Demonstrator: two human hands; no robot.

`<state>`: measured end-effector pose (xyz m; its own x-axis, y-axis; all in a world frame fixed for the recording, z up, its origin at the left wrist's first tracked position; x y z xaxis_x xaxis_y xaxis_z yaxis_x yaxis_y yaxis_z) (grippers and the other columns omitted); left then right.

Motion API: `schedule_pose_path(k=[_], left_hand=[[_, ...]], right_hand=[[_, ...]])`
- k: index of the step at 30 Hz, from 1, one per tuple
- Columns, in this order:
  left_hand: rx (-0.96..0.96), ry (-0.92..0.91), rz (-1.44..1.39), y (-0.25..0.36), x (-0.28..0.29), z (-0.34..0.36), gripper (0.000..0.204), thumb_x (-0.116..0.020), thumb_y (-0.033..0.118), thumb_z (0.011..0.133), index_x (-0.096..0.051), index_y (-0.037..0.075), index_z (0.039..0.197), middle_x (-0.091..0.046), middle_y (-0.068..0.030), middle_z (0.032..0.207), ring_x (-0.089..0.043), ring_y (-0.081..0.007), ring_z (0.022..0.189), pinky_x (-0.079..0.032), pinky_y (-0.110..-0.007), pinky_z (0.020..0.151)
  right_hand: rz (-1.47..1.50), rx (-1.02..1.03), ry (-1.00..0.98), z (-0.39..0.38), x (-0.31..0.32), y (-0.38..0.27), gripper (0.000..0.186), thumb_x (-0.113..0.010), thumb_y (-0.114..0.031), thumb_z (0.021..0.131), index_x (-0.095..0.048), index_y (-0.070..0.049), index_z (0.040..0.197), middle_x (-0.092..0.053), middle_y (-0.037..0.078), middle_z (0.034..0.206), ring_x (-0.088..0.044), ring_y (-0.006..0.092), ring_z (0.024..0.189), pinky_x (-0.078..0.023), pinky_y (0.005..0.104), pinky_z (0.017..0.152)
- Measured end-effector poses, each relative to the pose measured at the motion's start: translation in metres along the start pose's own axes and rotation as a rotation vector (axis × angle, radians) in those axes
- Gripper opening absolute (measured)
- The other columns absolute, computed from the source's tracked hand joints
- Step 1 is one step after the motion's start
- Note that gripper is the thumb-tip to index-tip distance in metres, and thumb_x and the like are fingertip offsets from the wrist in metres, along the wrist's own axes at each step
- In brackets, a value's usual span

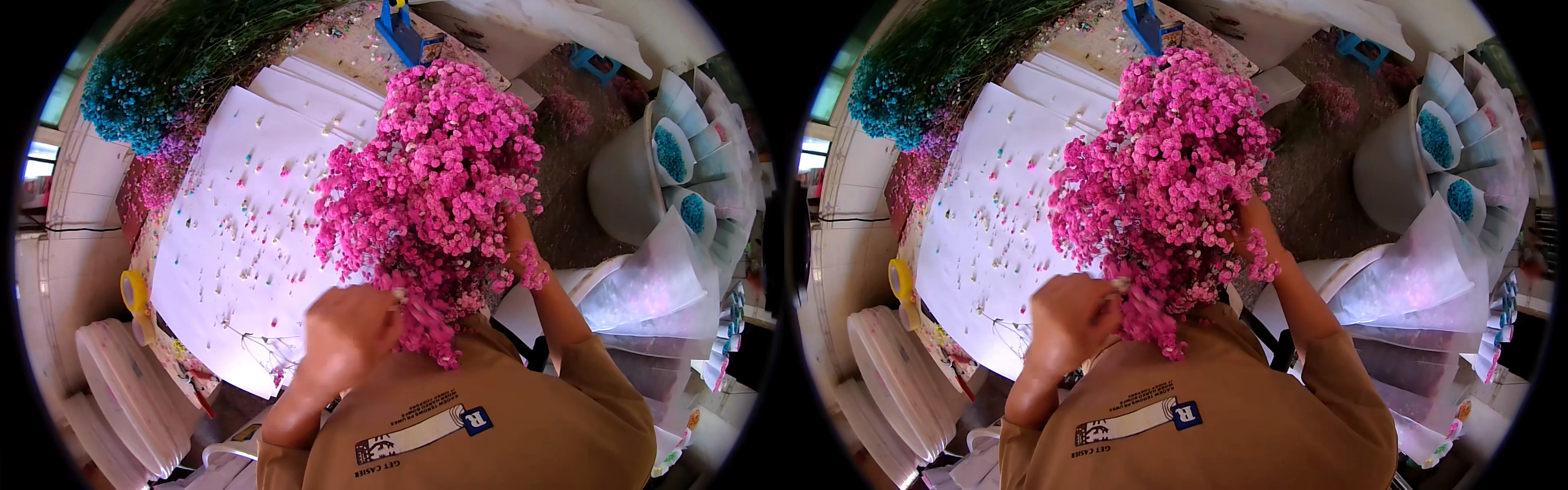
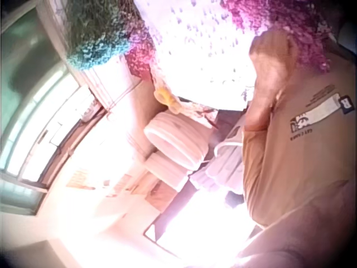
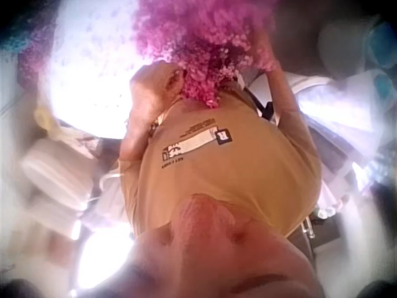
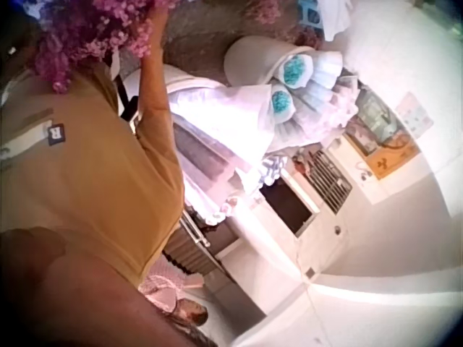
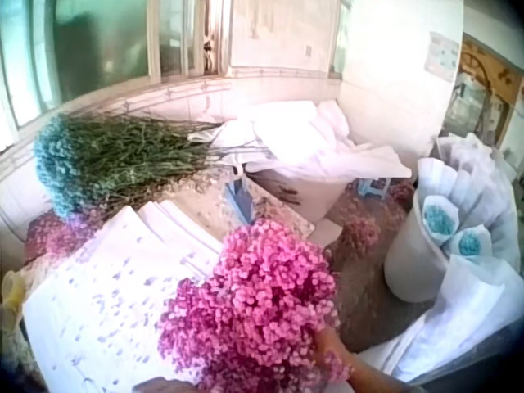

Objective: The person arranges a large bouquet of pink dried flowers on a table, adjusting the stems and fluffing the blooms to create a full, rounded shape. The person handles the flowers by hand, occasionally rotating the bunch and removing stray petals or stems.

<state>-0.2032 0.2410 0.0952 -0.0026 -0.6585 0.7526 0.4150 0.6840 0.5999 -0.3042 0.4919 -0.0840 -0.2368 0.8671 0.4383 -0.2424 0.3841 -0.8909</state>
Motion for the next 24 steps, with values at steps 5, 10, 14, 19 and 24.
schedule_pose_path(k=[5,10,14,19,24], left_hand=[[0.463,0.397,-1.047,-0.088,0.044,-0.049,0.011,-0.053,-0.003,0.083,-0.058,0.003,0.091,-0.063,-0.0138,0.094,-0.063,-0.0215,0.079,-0.052,-0.031,0.064],[0.667,0.228,-1.394,-0.101,0.003,-0.044,0.028,-0.043,-0.009,0.079,-0.055,0.002,0.101,-0.065,-0.014,0.083,-0.061,-0.0196,0.065,-0.048,-0.028,0.054],[0.636,-0.093,-0.868,-0.065,-0.011,-0.013,0.024,-0.051,-0.004,0.087,-0.069,-0.001,0.103,-0.063,-0.007,0.077,-0.054,-0.0119,0.062,-0.036,-0.024,0.054],[0.233,-0.15,-0.321,-0.025,-0.02,0.01,0.019,-0.076,-0.004,0.083,-0.071,0.001,0.1,-0.059,-0.008,0.083,-0.06,-0.0197,0.072,-0.047,-0.034,0.063],[0.14,-0.105,-0.494,-0.023,-0.013,0.023,0.011,-0.074,-0.003,0.085,-0.069,0.002,0.093,-0.061,-0.0061,0.085,-0.058,-0.0166,0.072,-0.044,-0.031,0.062]], right_hand=[[0.009,-0.016,-0.032,0.005,-0.002,-0.01,0.066,-0.071,-0.016,0.086,-0.05,-0.003,0.146,-0.056,0.024,0.144,-0.054,0.0445,0.133,-0.044,0.047,0.111],[-0.001,-0.076,-0.059,0.004,-0.005,0.002,0.068,-0.071,-0.015,0.084,-0.049,-0.003,0.147,-0.055,0.024,0.146,-0.053,0.0452,0.134,-0.043,0.0465,0.112],[-0.019,-0.048,-0.06,0.005,-0.003,-0.006,0.071,-0.073,-0.014,0.083,-0.048,-0.004,0.149,-0.053,0.024,0.148,-0.052,0.0454,0.136,-0.043,0.0465,0.113],[0.001,-0.09,-0.078,0.002,-0.005,-0.007,0.074,-0.074,-0.012,0.082,-0.047,-0.004,0.15,-0.051,0.024,0.151,-0.048,0.045,0.14,-0.041,0.047,0.115],[0.048,-0.054,-0.041,0.003,-0.004,-0.006,0.074,-0.073,-0.011,0.081,-0.048,-0.004,0.15,-0.05,0.025,0.152,-0.047,0.0461,0.141,-0.041,0.0471,0.115]])
Point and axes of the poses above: each hand's wrist, its own z-axis towards the middle knuckle, its own x-axis out of the back of the hand, y = z × x, the point moved 10 cm from there along z, towards the middle knuckle
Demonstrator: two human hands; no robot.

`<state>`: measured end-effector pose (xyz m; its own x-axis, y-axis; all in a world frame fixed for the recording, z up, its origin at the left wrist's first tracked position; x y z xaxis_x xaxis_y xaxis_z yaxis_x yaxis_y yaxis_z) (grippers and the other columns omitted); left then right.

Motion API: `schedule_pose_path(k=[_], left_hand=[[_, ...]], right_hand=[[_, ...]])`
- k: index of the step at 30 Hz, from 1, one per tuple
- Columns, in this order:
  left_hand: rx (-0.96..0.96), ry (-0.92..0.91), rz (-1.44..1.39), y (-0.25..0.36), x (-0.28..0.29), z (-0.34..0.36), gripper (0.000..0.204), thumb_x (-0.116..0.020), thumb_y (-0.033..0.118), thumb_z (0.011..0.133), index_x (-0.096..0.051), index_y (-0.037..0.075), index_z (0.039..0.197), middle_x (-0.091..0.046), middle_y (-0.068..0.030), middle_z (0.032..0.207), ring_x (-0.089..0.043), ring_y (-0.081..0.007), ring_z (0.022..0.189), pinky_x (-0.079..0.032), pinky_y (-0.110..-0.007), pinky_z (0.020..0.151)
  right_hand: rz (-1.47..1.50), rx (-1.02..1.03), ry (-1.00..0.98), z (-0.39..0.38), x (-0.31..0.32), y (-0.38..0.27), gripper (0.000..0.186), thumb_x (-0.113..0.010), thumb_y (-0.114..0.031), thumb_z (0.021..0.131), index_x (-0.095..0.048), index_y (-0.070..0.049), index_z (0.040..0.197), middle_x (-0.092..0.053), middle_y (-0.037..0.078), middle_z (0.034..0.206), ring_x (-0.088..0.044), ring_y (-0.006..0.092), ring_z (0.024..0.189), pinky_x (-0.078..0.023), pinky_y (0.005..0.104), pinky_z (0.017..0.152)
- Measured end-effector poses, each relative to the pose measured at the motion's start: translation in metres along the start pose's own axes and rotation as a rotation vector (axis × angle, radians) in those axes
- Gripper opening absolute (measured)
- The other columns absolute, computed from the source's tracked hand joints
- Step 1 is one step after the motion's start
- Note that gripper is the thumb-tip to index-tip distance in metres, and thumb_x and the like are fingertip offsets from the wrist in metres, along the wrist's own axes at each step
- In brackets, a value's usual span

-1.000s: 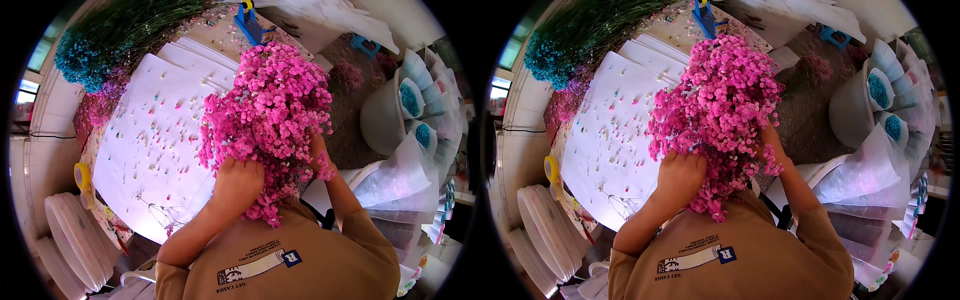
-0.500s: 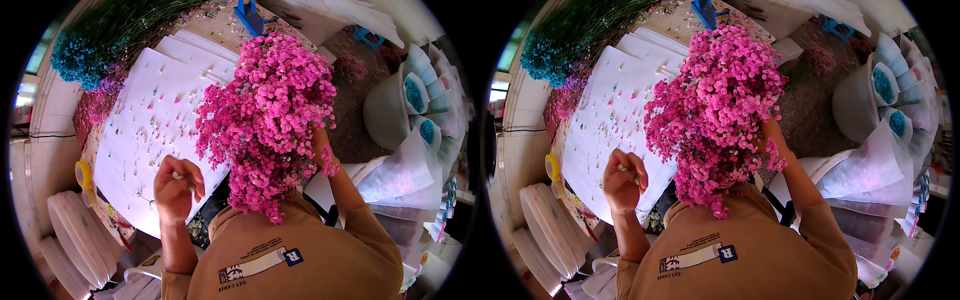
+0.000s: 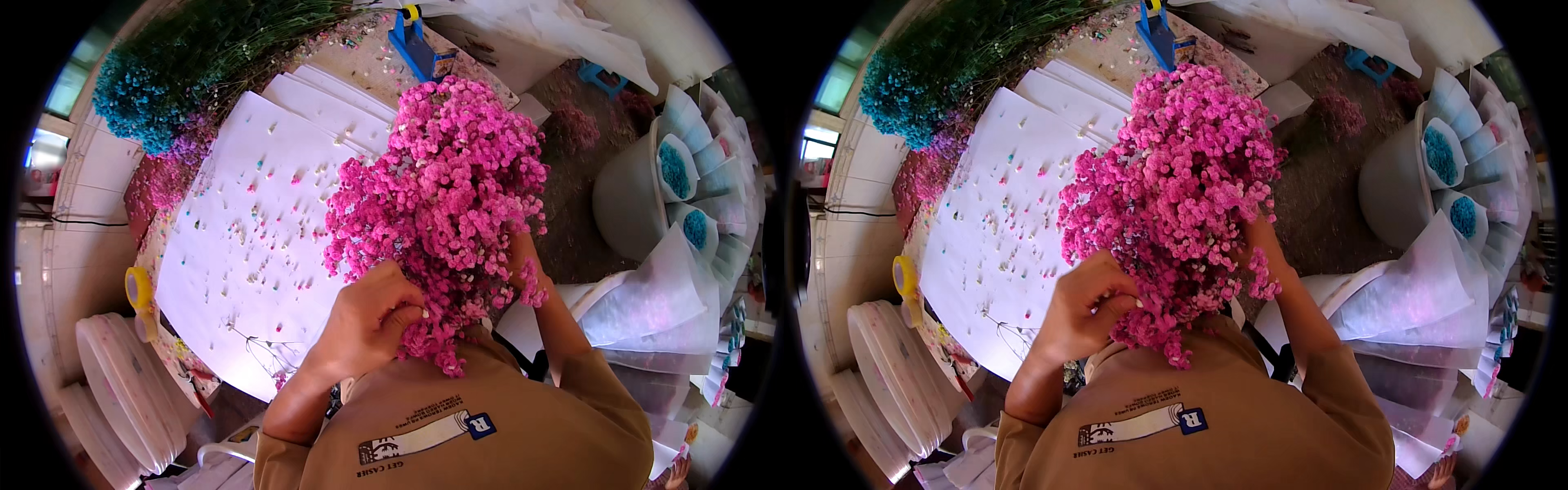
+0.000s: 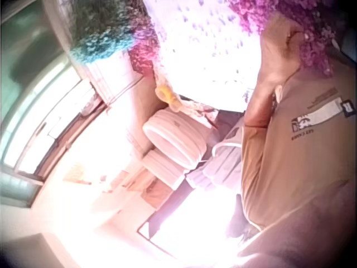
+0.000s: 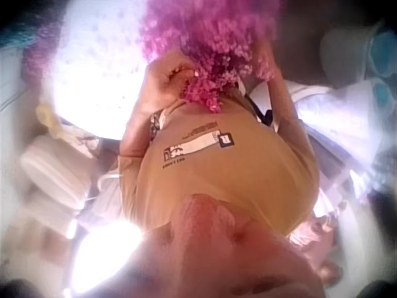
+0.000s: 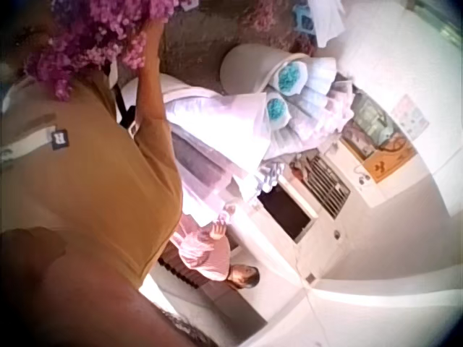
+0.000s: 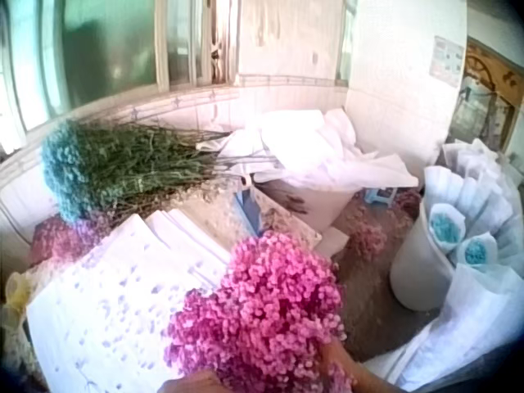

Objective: The person arranges a large bouquet of pink dried flowers on a table, adjusting the stems and fluffing the blooms to create a full, rounded shape. The person handles the flowers by hand, occasionally rotating the bunch and removing stray petals or stems.

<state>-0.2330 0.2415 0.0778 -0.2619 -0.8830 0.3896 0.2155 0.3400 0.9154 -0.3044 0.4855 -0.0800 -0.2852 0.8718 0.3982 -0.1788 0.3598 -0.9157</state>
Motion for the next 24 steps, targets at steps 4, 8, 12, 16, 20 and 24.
schedule_pose_path(k=[4,8,12,16,20,24], left_hand=[[0.263,0.139,-0.338,-0.024,0.036,0.049,0.015,-0.063,0.012,0.1,-0.072,0.0,0.097,-0.064,-0.0012,0.081,-0.054,-0.01,0.069,-0.045,-0.028,0.065],[0.261,0.141,0.194,-0.066,0.044,0.122,0.029,-0.066,0.027,0.096,-0.074,0.0,0.097,-0.071,-0.0202,0.08,-0.07,-0.0329,0.078,-0.054,-0.043,0.074],[0.298,-0.016,0.33,-0.083,0.017,0.149,0.035,-0.068,0.037,0.091,-0.077,0.003,0.095,-0.071,-0.0262,0.088,-0.068,-0.0468,0.087,-0.054,-0.055,0.08],[0.362,-0.033,0.146,-0.082,0.019,0.144,0.029,-0.074,0.032,0.09,-0.077,0.003,0.091,-0.072,-0.0169,0.077,-0.071,-0.029,0.073,-0.055,-0.044,0.073],[0.174,0.117,-0.269,-0.088,0.032,0.127,0.018,-0.069,0.017,0.096,-0.073,0.0,0.097,-0.062,-0.0015,0.071,-0.052,-0.0125,0.061,-0.044,-0.031,0.057],[0.327,0.219,-0.856,-0.109,0.053,0.129,0.02,-0.061,0.021,0.099,-0.067,0.002,0.097,-0.06,-0.0034,0.077,-0.048,-0.0112,0.062,-0.034,-0.027,0.051]], right_hand=[[-0.039,0.003,0.005,-0.003,0.003,0.007,0.073,-0.07,-0.01,0.08,-0.048,-0.003,0.149,-0.049,0.026,0.153,-0.046,0.047,0.142,-0.04,0.0475,0.116],[-0.008,0.006,-0.007,-0.001,0.0,0.007,0.072,-0.069,-0.008,0.078,-0.051,-0.004,0.147,-0.05,0.026,0.152,-0.046,0.0471,0.141,-0.039,0.0478,0.117],[-0.014,-0.032,-0.008,-0.002,0.002,0.01,0.069,-0.071,-0.008,0.078,-0.054,-0.005,0.145,-0.052,0.025,0.15,-0.047,0.0463,0.141,-0.04,0.0482,0.116],[0.017,-0.043,0.0,-0.004,0.003,0.014,0.069,-0.074,-0.013,0.08,-0.054,-0.005,0.146,-0.049,0.025,0.152,-0.044,0.0466,0.143,-0.037,0.0493,0.118],[-0.078,0.005,-0.03,-0.003,0.001,0.011,0.067,-0.074,-0.018,0.083,-0.054,-0.005,0.146,-0.047,0.026,0.154,-0.041,0.0476,0.145,-0.036,0.0517,0.119],[-0.097,-0.018,-0.002,-0.011,0.0,0.028,0.063,-0.071,-0.016,0.083,-0.055,-0.004,0.143,-0.049,0.028,0.149,-0.044,0.0501,0.139,-0.038,0.0529,0.116]])
Point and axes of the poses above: each hand's wrist, its own z-axis towards the middle knuckle, its own x-axis out of the back of the hand, y = z × x, the point moved 10 cm from there along z, towards the middle knuckle
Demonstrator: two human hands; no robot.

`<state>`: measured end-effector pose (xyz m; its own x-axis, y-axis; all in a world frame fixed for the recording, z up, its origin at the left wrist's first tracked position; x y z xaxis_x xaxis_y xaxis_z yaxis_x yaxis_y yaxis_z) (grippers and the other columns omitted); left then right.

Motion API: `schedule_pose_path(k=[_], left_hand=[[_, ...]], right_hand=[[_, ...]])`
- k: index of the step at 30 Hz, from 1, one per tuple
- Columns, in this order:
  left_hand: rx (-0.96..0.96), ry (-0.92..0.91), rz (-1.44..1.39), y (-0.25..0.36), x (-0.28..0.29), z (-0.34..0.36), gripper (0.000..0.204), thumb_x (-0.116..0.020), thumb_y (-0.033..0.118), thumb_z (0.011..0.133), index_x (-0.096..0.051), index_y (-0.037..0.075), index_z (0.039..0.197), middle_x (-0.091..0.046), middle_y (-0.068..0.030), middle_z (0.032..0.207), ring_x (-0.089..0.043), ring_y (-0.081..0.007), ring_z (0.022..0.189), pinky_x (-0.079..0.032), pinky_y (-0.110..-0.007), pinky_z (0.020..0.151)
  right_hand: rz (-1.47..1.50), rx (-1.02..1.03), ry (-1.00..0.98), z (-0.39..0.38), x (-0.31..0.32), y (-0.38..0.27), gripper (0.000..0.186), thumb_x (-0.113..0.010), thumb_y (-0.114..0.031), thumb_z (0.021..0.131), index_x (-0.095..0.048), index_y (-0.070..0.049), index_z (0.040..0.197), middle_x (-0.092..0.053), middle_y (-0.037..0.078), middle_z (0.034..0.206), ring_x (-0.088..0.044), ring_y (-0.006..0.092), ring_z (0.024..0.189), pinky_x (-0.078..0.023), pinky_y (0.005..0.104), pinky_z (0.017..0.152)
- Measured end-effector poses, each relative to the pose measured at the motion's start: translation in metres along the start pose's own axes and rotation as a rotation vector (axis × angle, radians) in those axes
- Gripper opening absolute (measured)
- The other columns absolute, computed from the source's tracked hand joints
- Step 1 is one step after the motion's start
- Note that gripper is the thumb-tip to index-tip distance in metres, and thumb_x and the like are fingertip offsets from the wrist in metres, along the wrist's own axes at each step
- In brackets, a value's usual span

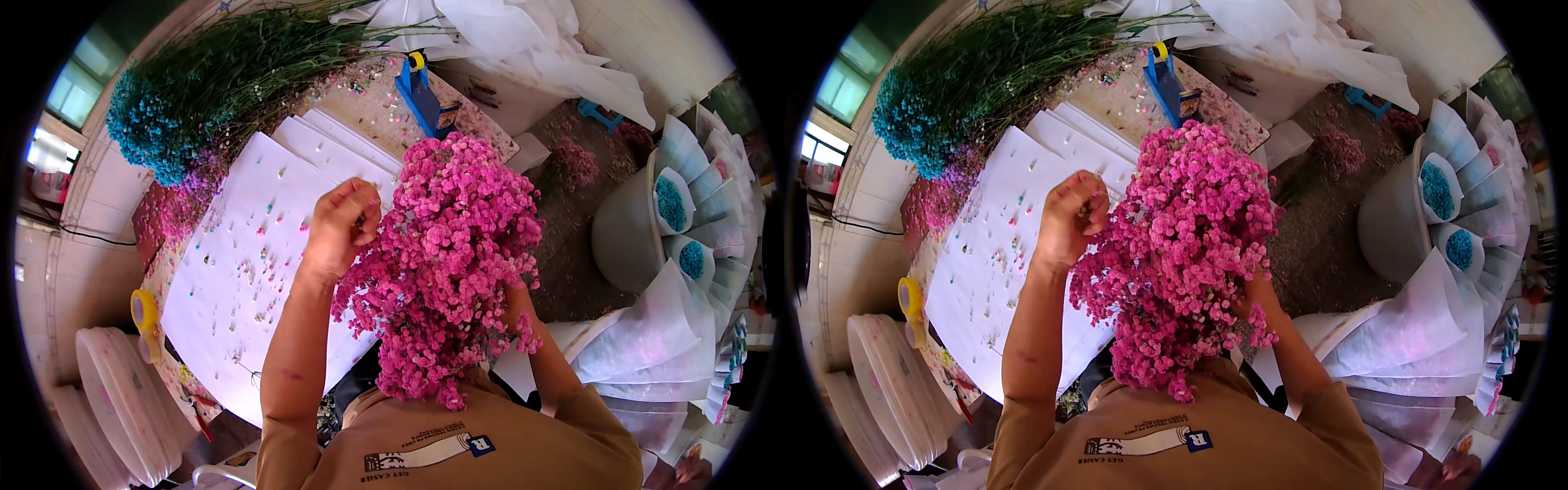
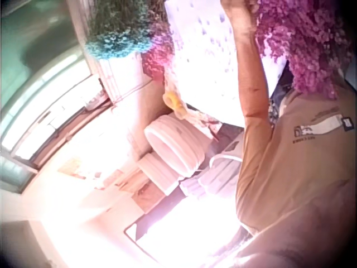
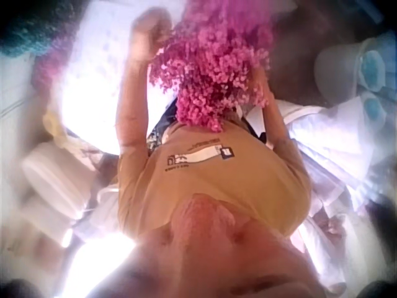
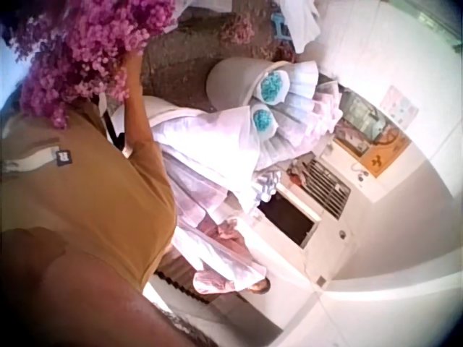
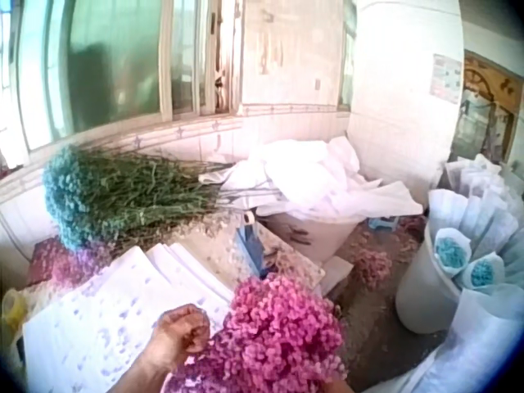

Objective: The person arranges a large bouquet of pink dried flowers on a table, adjusting the stems and fluffing the blooms to create a full, rounded shape. The person handles the flowers by hand, occasionally rotating the bunch and removing stray petals or stems.

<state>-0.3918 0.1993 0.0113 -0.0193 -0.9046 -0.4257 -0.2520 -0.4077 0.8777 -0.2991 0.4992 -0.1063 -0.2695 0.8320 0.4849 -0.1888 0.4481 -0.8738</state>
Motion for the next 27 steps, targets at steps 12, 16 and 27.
schedule_pose_path(k=[12,16,27], left_hand=[[0.041,-0.088,0.666,-0.02,0.003,0.066,0.018,-0.076,0.02,0.093,-0.074,0.004,0.102,-0.055,0.0072,0.071,-0.04,-0.004,0.06,-0.032,-0.025,0.053],[-0.021,-0.091,0.362,-0.013,-0.002,0.058,0.013,-0.071,0.017,0.095,-0.07,0.004,0.097,-0.054,0.0054,0.075,-0.038,-0.0049,0.059,-0.029,-0.025,0.053],[0.231,-0.092,0.44,-0.01,-0.006,0.076,0.031,-0.061,0.033,0.102,-0.072,0.004,0.101,-0.056,0.0039,0.077,-0.04,-0.0065,0.058,-0.028,-0.025,0.05]], right_hand=[[-0.113,0.007,-0.019,-0.002,0.002,0.006,0.064,-0.073,-0.02,0.084,-0.055,-0.005,0.144,-0.048,0.028,0.149,-0.048,0.0508,0.134,-0.04,0.0532,0.113],[-0.06,0.0,0.001,-0.002,0.001,0.011,0.064,-0.074,-0.02,0.083,-0.056,-0.005,0.143,-0.049,0.028,0.148,-0.049,0.05,0.134,-0.041,0.0528,0.113],[-0.032,-0.049,-0.023,-0.002,-0.001,0.015,0.062,-0.076,-0.021,0.082,-0.059,-0.006,0.139,-0.054,0.027,0.143,-0.05,0.0496,0.131,-0.042,0.0535,0.111]])
Point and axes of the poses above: each hand's wrist, its own z-axis towards the middle knuckle, its own x-axis out of the back of the hand, y = z × x, the point moved 10 cm from there along z, towards the middle knuckle
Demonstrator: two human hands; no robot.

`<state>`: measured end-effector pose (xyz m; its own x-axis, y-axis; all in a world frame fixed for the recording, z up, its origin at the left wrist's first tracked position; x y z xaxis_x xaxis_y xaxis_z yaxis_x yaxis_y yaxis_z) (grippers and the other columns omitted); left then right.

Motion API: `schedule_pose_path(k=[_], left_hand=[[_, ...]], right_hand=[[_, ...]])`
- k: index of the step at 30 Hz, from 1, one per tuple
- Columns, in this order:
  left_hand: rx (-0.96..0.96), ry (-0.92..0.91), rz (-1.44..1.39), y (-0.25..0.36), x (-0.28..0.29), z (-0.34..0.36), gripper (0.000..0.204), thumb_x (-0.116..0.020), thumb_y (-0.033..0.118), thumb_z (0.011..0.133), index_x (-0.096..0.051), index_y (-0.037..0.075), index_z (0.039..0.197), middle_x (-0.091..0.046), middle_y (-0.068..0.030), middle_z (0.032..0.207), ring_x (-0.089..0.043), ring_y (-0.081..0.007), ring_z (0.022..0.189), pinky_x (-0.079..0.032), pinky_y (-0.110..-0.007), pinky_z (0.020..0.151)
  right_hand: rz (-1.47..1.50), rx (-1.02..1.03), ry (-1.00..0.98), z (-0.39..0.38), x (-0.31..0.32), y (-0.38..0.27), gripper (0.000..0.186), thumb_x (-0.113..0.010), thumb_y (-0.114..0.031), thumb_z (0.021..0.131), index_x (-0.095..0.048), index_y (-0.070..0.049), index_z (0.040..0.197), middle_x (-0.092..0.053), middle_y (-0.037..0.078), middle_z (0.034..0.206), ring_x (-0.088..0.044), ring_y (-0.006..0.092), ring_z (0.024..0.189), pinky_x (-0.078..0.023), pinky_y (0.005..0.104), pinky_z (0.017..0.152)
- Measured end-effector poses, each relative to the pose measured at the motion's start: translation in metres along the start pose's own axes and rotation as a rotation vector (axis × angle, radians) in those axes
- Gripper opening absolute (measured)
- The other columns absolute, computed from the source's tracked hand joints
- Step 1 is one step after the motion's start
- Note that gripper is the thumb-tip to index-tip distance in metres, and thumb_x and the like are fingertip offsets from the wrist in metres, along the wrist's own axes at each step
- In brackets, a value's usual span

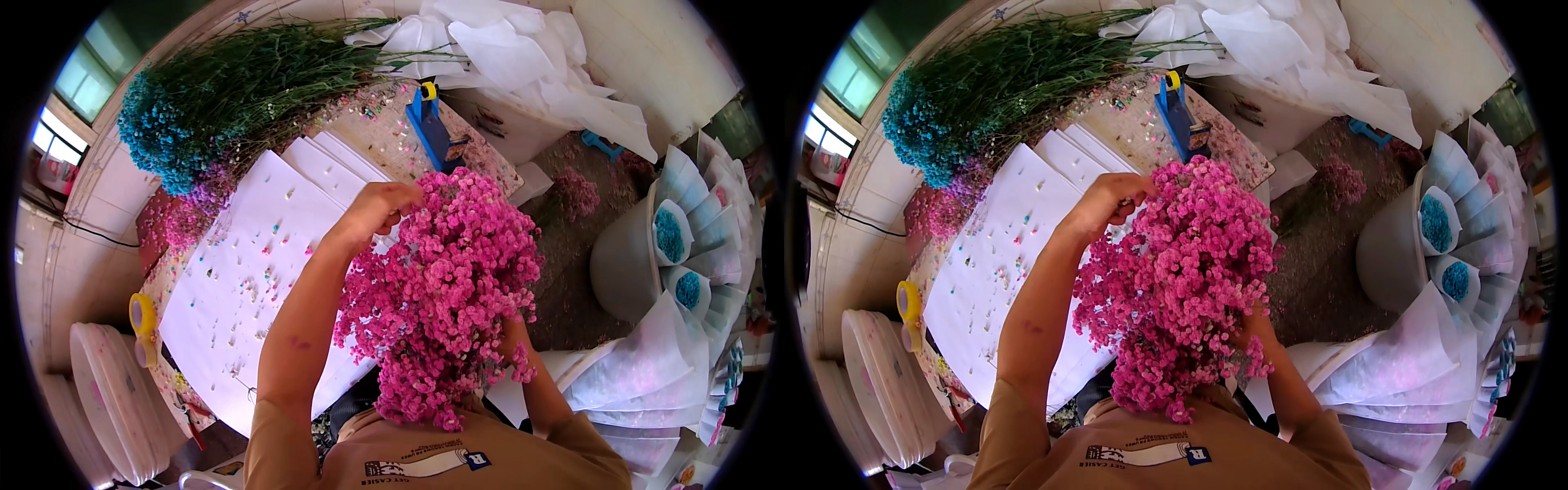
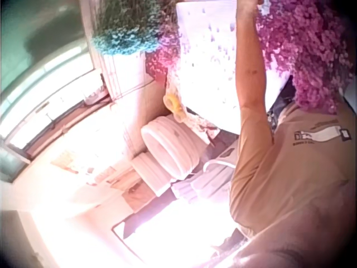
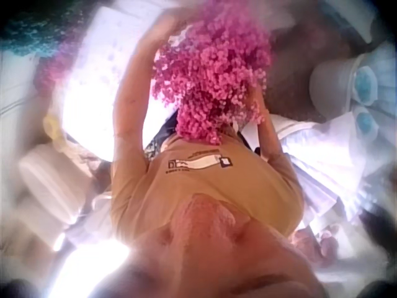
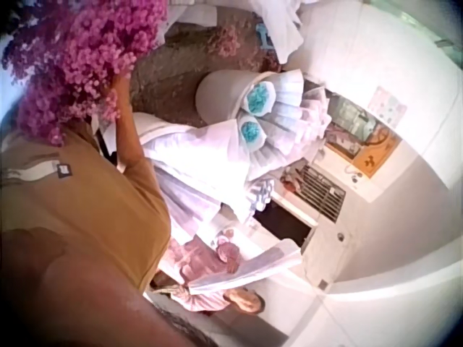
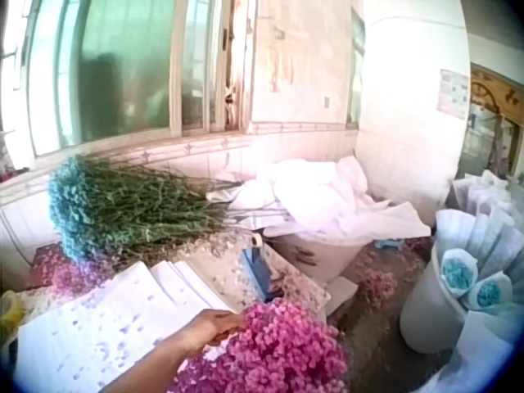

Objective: The person arranges a large bouquet of pink dried flowers on a table, adjusting the stems and fluffing the blooms to create a full, rounded shape. The person handles the flowers by hand, occasionally rotating the bunch and removing stray petals or stems.

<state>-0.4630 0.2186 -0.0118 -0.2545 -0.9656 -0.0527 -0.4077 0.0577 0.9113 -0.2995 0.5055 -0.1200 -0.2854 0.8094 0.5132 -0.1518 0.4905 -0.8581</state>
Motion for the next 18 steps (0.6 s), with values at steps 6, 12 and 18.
schedule_pose_path(k=[6,12,18], left_hand=[[-0.178,-0.017,0.18,0.001,0.001,0.008,0.013,-0.071,0.019,0.096,-0.074,0.007,0.102,-0.064,0.0061,0.085,-0.045,-0.0035,0.067,-0.035,-0.024,0.058],[-0.458,0.216,0.344,0.014,0.017,0.018,0.016,-0.071,0.015,0.094,-0.075,0.002,0.103,-0.068,-0.0032,0.091,-0.061,-0.0133,0.083,-0.05,-0.031,0.076],[-0.421,0.304,0.704,0.022,0.012,0.034,0.021,-0.071,0.025,0.09,-0.079,0.008,0.099,-0.07,-0.0156,0.094,-0.069,-0.0299,0.088,-0.054,-0.04,0.083]], right_hand=[[-0.095,0.02,-0.007,0.003,0.005,-0.009,0.067,-0.08,-0.009,0.077,-0.058,-0.001,0.14,-0.062,0.018,0.139,-0.057,0.032,0.131,-0.042,0.0433,0.112],[-0.073,0.01,-0.001,0.0,0.002,0.003,0.066,-0.079,-0.013,0.079,-0.058,-0.002,0.14,-0.06,0.02,0.141,-0.055,0.0368,0.132,-0.042,0.0463,0.112],[-0.03,0.086,0.007,0.006,0.006,-0.015,0.073,-0.081,-0.01,0.082,-0.051,-0.002,0.148,-0.057,0.014,0.147,-0.053,0.0277,0.136,-0.038,0.0421,0.117]])
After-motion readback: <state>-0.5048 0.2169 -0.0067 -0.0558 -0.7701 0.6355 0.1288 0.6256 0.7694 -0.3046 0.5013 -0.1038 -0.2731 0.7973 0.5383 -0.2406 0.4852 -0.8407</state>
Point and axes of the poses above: each hand's wrist, its own z-axis towards the middle knuckle, its own x-axis out of the back of the hand, y = z × x, the point moved 10 cm from there along z, towards the middle knuckle
